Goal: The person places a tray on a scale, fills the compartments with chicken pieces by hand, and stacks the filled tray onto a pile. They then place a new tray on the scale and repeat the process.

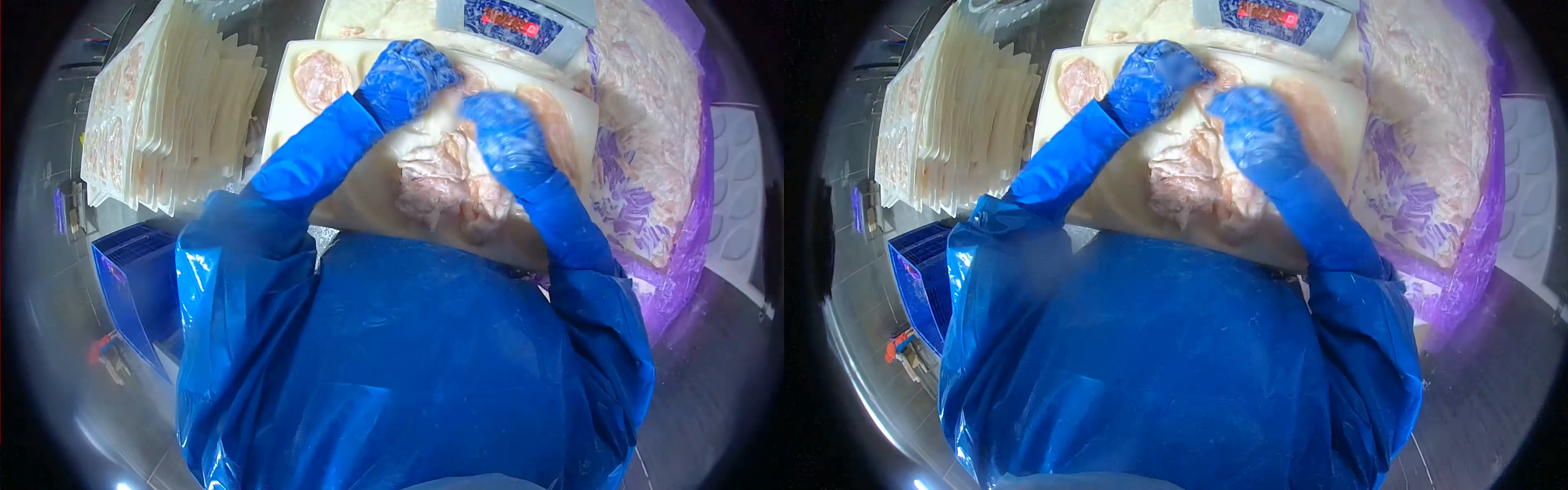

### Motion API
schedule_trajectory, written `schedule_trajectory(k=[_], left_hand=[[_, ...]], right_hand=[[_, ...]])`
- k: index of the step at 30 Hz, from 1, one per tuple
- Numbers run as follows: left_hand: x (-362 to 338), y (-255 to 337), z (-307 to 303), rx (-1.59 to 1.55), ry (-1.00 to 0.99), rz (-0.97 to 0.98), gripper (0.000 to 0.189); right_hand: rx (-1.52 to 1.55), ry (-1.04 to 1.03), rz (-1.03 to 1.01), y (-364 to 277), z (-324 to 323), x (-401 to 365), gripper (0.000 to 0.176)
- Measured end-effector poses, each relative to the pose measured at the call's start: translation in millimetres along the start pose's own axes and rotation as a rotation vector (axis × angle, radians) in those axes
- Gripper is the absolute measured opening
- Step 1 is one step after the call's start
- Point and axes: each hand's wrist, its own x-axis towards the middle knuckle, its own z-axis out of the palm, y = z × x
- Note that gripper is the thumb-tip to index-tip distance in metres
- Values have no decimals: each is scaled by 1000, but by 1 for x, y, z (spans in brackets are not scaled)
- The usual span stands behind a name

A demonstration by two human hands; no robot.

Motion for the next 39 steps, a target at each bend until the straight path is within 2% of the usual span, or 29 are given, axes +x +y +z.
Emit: schedule_trajectory(k=[2, 4, 6, 7, 8, 10, 12, 14, 16, 17, 18, 19, 20, 21, 22, 24, 25, 26, 28, 29, 30, 33, 34, 36, 37, 38, 39], left_hand=[[-2, -11, 4, 104, 70, 84, 53], [-6, -3, -3, 146, 27, 83, 51], [-12, 15, 1, -112, 189, 125, 46], [-24, 27, 3, -165, 77, 158, 43], [-41, 34, 45, -1100, 72, 55, 44], [-46, 51, 9, -285, -5, 125, 47], [-45, 47, 15, -280, -6, 159, 47], [-46, 42, 19, -278, -4, 184, 47], [-39, 33, 12, -326, -50, 229, 45], [-38, 25, 5, -421, -144, 217, 41], [-43, 19, -5, -417, -137, 214, 41], [-52, 13, -15, -472, -148, 90, 39], [-56, 10, -24, -526, -161, -31, 38], [-64, 33, -42, -493, 28, -149, 39], [-75, 52, -41, -495, 27, -150, 39], [-92, 78, -30, -145, 15, -123, 39], [-94, 83, -25, -132, 102, -104, 37], [-95, 79, -23, -129, 107, -103, 37], [-96, 72, -28, -283, 32, -170, 33], [-98, 67, -33, -267, 5, -168, 30], [-101, 65, -37, -264, 9, -169, 30], [-105, 61, -41, -560, 169, -243, 24], [-102, 59, -42, -558, 170, -242, 24], [-91, 54, -44, -1170, 37, -351, 22], [-85, 52, -34, -1343, 173, -327, 19], [-82, 43, -34, -1341, 177, -323, 19], [-76, 37, -48, -1358, 179, -454, 18]], right_hand=[[168, -18, -156, 2, 10, -20, 33], [116, -64, -129, 7, -6, -36, 38], [115, -233, -123, 4, -28, -38, 41], [107, -231, -52, -2, -31, -39, 41], [106, -233, -46, -4, -26, -42, 41], [143, -201, -19, -9, -12, -51, 44], [108, -285, -7, -9, -19, -49, 43], [78, -143, 54, -20, -27, -40, 44], [-11, -141, 54, -22, -20, -41, 47], [-34, -184, 45, -24, -21, -43, 46], [-57, -229, 31, -25, -22, -44, 46], [-56, -231, 26, -23, -26, -43, 46], [147, -169, 154, -20, -32, -40, 44], [349, -105, 284, -19, -36, -38, 41], [349, -107, 285, -27, -35, -37, 41], [210, -195, 135, -56, -27, -28, 36], [215, -220, 140, -68, -14, -29, 33], [212, -217, 136, -66, -9, -32, 33], [139, -111, 15, -60, -2, -33, 31], [203, -118, 82, -57, -5, -33, 23], [202, -116, 76, -57, -11, -27, 23], [722, -85, 331, -64, -26, -11, 13], [722, -84, 329, -63, -28, -7, 13], [894, -245, 472, -56, -28, 7, 12], [890, -243, 465, -53, -25, 15, 12], [957, -217, 524, -51, -21, 24, 12], [1026, -190, 586, -47, -17, 32, 12]])
